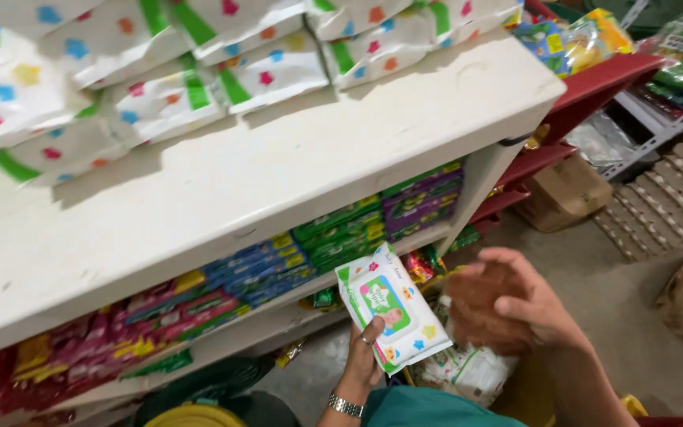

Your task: Cleaning individual packs of baby wipes with a cloth and arranging them on a store shelf.

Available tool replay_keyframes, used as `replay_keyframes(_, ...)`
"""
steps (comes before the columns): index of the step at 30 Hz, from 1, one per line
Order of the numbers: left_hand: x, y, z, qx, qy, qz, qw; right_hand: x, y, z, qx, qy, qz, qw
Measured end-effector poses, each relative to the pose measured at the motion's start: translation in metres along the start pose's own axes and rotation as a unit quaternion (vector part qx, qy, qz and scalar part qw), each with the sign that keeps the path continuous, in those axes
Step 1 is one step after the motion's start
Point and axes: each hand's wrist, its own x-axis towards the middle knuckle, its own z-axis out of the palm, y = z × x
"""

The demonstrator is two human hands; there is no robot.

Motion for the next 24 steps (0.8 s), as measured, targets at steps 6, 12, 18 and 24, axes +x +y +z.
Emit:
replay_keyframes(6,-0.021,0.000,-0.020,0.098,-0.011,0.056,0.993,0.027,0.009,0.122,-0.449,0.034,-0.215,0.867)
replay_keyframes(12,-0.060,0.068,-0.027,0.074,0.041,0.105,0.991,0.004,0.056,0.184,-0.647,-0.170,-0.246,0.701)
replay_keyframes(18,-0.088,0.094,-0.081,0.231,0.036,0.206,0.950,0.041,0.089,0.231,-0.627,-0.092,-0.375,0.676)
replay_keyframes(24,-0.122,0.121,-0.077,0.240,0.098,0.213,0.942,0.062,0.089,0.272,-0.612,0.017,-0.338,0.715)
